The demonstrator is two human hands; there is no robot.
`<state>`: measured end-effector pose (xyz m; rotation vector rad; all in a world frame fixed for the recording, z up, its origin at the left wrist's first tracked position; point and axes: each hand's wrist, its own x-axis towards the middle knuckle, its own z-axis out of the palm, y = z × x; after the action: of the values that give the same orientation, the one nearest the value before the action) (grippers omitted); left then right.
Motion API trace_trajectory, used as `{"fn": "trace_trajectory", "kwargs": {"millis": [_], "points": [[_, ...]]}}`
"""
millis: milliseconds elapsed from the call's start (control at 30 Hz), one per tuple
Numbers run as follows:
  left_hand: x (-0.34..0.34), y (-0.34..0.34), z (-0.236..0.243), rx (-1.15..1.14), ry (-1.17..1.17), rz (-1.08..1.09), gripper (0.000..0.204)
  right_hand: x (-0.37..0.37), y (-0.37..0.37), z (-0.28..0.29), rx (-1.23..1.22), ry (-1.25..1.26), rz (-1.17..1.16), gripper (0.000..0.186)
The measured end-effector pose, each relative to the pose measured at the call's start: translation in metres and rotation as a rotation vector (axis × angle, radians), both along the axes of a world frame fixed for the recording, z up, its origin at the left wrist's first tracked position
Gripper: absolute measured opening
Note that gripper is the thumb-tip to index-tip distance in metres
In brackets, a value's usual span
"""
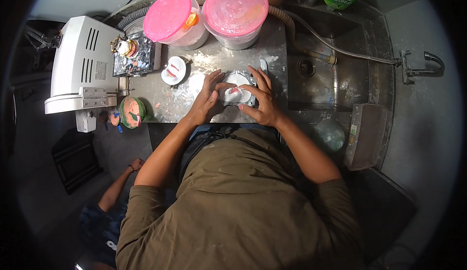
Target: The person applies a white substance to the inside of a metal dental flask, positions a dental model within the substance, and uses a small tool to smooth the material around the model before rinsing the flask under a tap.
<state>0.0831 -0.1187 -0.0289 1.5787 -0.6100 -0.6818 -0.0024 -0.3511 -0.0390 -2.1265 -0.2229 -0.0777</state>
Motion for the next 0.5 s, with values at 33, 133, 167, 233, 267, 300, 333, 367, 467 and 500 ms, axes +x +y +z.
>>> {"fn": "trace_trajectory", "kwargs": {"millis": [33,133,167,233,267,300,333,367,467,500], "points": [[0.0,0.0,0.0,-0.005,0.001,0.005,0.086,0.0,0.0,0.0,0.001,0.001,0.0,0.054],[-0.001,0.001,0.0,0.015,-0.001,0.011,0.087,0.0,0.0,-0.002,0.074,0.037,-0.019,0.053],[-0.001,0.001,0.0,0.015,0.0,0.012,0.087,0.001,-0.001,-0.002,0.139,0.067,-0.048,0.051],[0.0,0.001,-0.001,0.03,-0.018,0.009,0.087,0.001,0.0,-0.003,0.206,0.099,-0.077,0.049],[-0.001,0.001,-0.002,0.031,-0.016,0.009,0.087,-0.001,0.003,-0.005,0.148,0.066,-0.082,0.05],[-0.001,0.0,-0.002,0.031,-0.032,0.012,0.086,-0.002,0.005,-0.006,0.09,0.033,-0.088,0.05],[0.0,0.0,-0.003,0.031,-0.048,0.015,0.086,-0.002,0.006,-0.006,0.092,0.035,-0.089,0.05],[0.0,0.0,-0.003,0.033,-0.046,0.014,0.086,-0.002,0.006,-0.006,0.082,0.027,-0.091,0.049],[0.0,-0.002,-0.001,0.04,-0.028,0.025,0.084,0.0,0.004,0.002,0.075,0.031,-0.107,0.049],[0.0,-0.002,0.001,0.061,-0.042,0.029,0.084,0.001,0.002,0.006,0.076,0.042,-0.119,0.051]]}}
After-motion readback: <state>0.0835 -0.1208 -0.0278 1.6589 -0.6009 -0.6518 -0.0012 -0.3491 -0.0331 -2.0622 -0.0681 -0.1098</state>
